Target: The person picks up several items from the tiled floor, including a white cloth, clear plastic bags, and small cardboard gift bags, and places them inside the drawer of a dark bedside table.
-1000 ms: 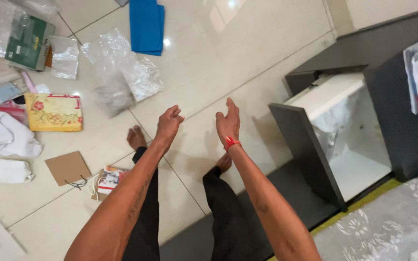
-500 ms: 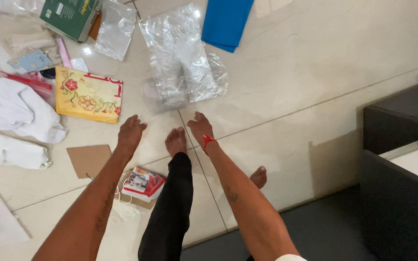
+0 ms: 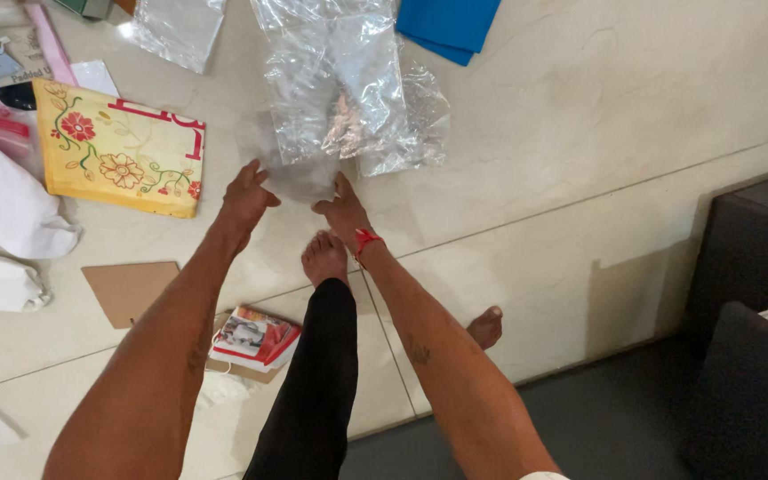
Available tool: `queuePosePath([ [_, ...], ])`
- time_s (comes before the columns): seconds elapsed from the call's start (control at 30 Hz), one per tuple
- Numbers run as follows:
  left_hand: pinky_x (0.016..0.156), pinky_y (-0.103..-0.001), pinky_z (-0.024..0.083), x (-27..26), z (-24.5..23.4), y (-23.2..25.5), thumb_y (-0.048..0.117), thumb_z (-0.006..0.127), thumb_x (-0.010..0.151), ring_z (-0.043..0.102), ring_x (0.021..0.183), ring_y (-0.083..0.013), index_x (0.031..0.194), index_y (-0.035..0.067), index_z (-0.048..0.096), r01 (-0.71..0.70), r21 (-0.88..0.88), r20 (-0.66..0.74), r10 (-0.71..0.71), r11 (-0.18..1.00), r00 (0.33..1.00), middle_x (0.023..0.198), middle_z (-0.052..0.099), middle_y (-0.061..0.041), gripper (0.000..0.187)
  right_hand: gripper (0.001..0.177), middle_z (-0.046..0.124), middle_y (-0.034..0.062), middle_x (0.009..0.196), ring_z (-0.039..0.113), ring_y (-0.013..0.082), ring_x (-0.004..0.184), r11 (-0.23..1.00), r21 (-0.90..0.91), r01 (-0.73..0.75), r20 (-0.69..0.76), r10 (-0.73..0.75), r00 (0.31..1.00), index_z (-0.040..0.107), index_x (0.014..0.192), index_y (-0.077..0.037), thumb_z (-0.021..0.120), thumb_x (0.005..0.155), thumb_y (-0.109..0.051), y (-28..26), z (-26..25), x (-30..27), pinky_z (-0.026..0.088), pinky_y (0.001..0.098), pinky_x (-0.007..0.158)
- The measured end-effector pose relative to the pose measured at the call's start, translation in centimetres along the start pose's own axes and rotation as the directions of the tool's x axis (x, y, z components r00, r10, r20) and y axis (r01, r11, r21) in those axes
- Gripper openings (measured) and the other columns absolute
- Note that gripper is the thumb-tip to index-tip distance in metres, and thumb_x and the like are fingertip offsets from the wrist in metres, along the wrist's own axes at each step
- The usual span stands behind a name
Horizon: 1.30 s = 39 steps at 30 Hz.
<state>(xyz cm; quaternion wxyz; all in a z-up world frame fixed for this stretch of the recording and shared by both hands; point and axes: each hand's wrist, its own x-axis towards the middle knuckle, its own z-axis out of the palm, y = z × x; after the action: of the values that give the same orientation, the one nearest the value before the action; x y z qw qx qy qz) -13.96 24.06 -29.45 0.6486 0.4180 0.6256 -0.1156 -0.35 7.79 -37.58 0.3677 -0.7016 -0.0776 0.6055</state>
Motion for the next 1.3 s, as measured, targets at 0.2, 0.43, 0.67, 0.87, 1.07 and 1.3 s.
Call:
queuePosePath([
  [0.2, 0.105, -0.037, 0.049, -4.1, 2.9, -2.7, -0.006, 0.052, 0.082, 0.040, 0.145, -0.0269, 0.158, 0.009, 0.034, 0.064, -0.107, 0.048, -0.059, 0.992, 0.997, 0.161, 0.040, -0.010, 0.080, 0.044, 0.069, 0.0156, 0.109, 0.067, 0.0288, 0.098, 0.975, -0.123, -0.186, -0.115, 0.172, 0.978, 0.060, 0.115, -0.002, 0.071, 0.082, -0.027, -3.5, 1.7, -6.5, 0.051, 0.0378, 0.088],
  [0.43, 0.096, -0.034, 0.051, -7.9, 4.6, -5.4, -0.001, 0.055, 0.084, 0.059, 0.128, -0.0259, 0.149, 0.005, 0.047, 0.035, -0.112, 0.086, -0.025, 0.993, 0.996, 0.144, 0.062, -0.011, 0.066, 0.026, 0.067, 0.0116, 0.079, 0.063, 0.0263, 0.073, 0.957, -0.219, -0.192, -0.199, 0.149, 0.969, 0.064, 0.085, -0.004, 0.068, 0.080, -0.029, -3.7, -2.7, -10.0, 0.051, 0.0388, 0.072],
  [0.67, 0.102, -0.033, 0.047, -12.2, 3.3, -4.4, 0.025, 0.066, 0.086, 0.064, 0.120, -0.0249, 0.139, 0.004, 0.062, 0.132, 0.155, -0.331, -0.074, 0.979, 0.941, 0.130, 0.070, -0.014, 0.056, 0.028, 0.058, 0.0068, 0.076, 0.051, 0.0176, 0.071, 0.984, 0.029, -0.177, -0.075, 0.178, 0.981, 0.066, 0.088, -0.001, 0.072, 0.081, -0.027, -3.5, -6.9, -15.8, 0.044, 0.0355, 0.067],
  [0.87, 0.113, -0.046, 0.037, -16.6, 4.5, 0.6, 0.046, 0.072, 0.082, 0.047, 0.138, -0.0343, 0.153, 0.009, 0.042, 0.213, -0.076, -0.119, -0.221, 0.974, 0.968, 0.149, 0.051, -0.014, 0.085, 0.039, 0.070, 0.0046, 0.095, 0.050, 0.0180, 0.082, 0.914, 0.323, -0.243, 0.020, 0.251, 0.968, 0.072, 0.108, -0.004, 0.071, 0.072, -0.019, -7.1, -9.8, -21.3, 0.039, 0.0333, 0.076],
  [1.07, 0.116, -0.052, 0.031, -21.6, 9.2, 7.9, 0.038, 0.079, 0.080, 0.038, 0.142, -0.0348, 0.158, 0.011, 0.024, 0.111, -0.307, 0.012, -0.113, 0.945, 0.994, 0.155, 0.041, -0.014, 0.100, 0.038, 0.071, 0.0078, 0.098, 0.061, 0.0190, 0.097, 0.944, 0.278, -0.177, -0.002, 0.185, 0.983, 0.071, 0.100, 0.001, 0.069, 0.070, -0.022, -12.5, -15.6, -28.4, 0.044, 0.0293, 0.093],
  [1.3, 0.107, -0.038, 0.049, -26.7, 17.1, 14.8, 0.010, 0.071, 0.087, 0.061, 0.122, -0.0200, 0.140, 0.002, 0.055, -0.025, -0.285, 0.273, 0.106, 0.958, 0.956, 0.131, 0.064, -0.008, 0.056, 0.038, 0.068, 0.0089, 0.092, 0.058, 0.0219, 0.092, 0.937, 0.351, 0.004, -0.162, 0.057, 0.985, 0.068, 0.098, 0.004, 0.068, 0.077, -0.028, -12.2, -23.2, -35.0, 0.046, 0.0321, 0.089],
])
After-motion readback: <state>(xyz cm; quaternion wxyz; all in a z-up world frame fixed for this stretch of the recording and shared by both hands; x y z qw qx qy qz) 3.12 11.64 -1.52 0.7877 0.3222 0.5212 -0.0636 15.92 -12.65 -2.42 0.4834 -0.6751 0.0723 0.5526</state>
